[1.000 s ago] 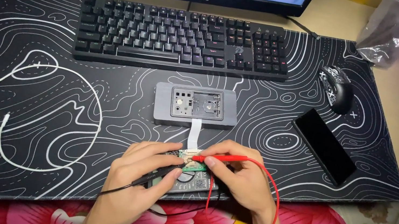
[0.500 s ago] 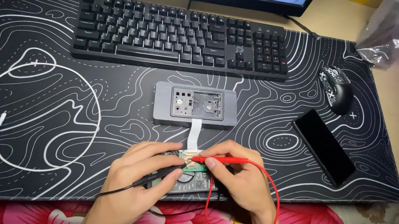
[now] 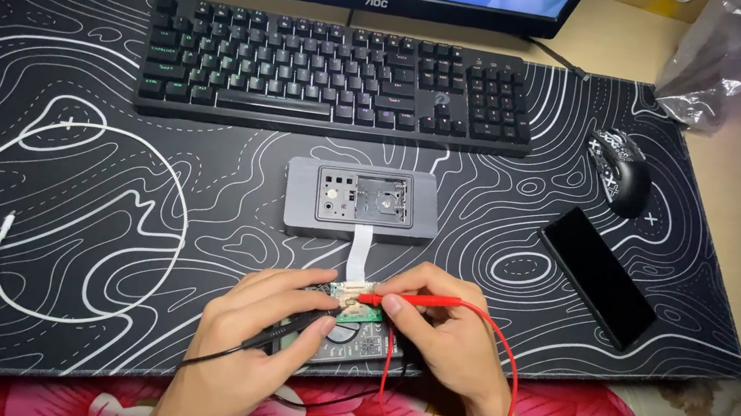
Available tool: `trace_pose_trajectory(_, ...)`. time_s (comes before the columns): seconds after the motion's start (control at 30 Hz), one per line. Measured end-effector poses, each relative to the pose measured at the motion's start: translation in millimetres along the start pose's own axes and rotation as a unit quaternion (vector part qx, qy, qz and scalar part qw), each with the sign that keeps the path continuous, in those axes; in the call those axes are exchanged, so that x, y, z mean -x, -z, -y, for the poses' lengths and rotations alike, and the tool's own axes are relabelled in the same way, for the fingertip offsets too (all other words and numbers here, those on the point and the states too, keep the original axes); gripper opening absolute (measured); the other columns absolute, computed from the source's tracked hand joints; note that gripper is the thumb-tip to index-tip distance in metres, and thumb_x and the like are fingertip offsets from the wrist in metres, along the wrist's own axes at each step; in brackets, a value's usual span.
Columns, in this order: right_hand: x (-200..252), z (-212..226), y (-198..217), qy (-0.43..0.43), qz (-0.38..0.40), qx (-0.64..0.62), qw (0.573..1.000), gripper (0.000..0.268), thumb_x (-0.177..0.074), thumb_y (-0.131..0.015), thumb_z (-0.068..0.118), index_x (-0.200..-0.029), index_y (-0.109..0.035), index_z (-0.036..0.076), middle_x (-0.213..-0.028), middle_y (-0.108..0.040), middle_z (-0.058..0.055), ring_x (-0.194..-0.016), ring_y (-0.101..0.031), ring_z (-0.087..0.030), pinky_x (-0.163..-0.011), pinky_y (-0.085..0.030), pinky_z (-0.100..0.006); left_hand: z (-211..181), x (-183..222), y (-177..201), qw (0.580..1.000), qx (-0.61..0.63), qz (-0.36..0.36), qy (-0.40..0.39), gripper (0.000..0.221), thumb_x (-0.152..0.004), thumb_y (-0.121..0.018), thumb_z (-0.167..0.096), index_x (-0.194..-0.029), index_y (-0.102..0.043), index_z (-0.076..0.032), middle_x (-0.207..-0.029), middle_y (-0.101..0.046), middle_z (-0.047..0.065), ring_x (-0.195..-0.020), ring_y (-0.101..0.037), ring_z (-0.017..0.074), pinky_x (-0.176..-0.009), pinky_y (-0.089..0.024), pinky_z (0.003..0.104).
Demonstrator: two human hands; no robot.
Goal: Testing a circuit board using a multimeter at a repair bench
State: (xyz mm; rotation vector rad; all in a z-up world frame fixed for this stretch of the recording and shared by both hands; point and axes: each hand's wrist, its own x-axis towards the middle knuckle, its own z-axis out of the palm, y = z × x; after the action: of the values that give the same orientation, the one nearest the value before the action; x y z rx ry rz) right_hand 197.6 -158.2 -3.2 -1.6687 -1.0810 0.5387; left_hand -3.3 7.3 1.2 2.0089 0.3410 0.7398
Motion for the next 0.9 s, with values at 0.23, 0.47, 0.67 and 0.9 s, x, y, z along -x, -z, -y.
trace_pose_trajectory(0.23,-1,2,-1,0.004,0.002,0.0,1.0,0.013,-0.102,-0.08,0.018,-0.107,-0.089,0.01,-0.102,-0.092,-0.003,-0.092,-0.084,-0.014,-0.086,-0.065,-0.027,1,0,-1,1.0,-0.01,0.005,-0.007,0.015,-0.099,-0.083,-0.016,-0.112,-0.09,-0.013,-0.134,-0.087,0.009,-0.121,-0.083,0.0252,-0.109,-0.062,0.04)
trace_pose_trajectory(0.47,-3,7,-1,0.022,0.003,0.004,1.0,0.012,-0.104,-0.078,0.017,-0.106,-0.087,0.011,-0.099,-0.088,-0.003,-0.087,-0.08,-0.014,-0.083,-0.063,-0.028,1,0,-1,1.0,-0.004,0.004,-0.008,0.015,-0.099,-0.083,-0.015,-0.112,-0.09,-0.012,-0.134,-0.087,0.01,-0.121,-0.083,0.0256,-0.109,-0.062,0.04)
trace_pose_trajectory(0.67,-2,2,-2,0.051,-0.014,-0.002,0.999,0.008,-0.104,-0.078,0.015,-0.103,-0.086,0.011,-0.099,-0.079,-0.005,-0.091,-0.073,-0.017,-0.087,-0.059,-0.03,2,0,-1,1.0,-0.008,0.004,-0.016,0.015,-0.099,-0.083,-0.015,-0.112,-0.089,-0.012,-0.133,-0.087,0.01,-0.119,-0.082,0.0257,-0.108,-0.062,0.04)
trace_pose_trajectory(0.9,-1,8,-5,0.01,-0.025,-0.012,1.0,0.01,-0.103,-0.082,0.011,-0.108,-0.09,0.013,-0.112,-0.065,-0.003,-0.084,-0.06,-0.008,-0.07,-0.049,-0.02,2,0,0,1.0,-0.027,0.003,-0.014,0.014,-0.099,-0.083,-0.017,-0.111,-0.089,-0.014,-0.133,-0.087,0.008,-0.118,-0.082,0.0243,-0.108,-0.061,0.039)
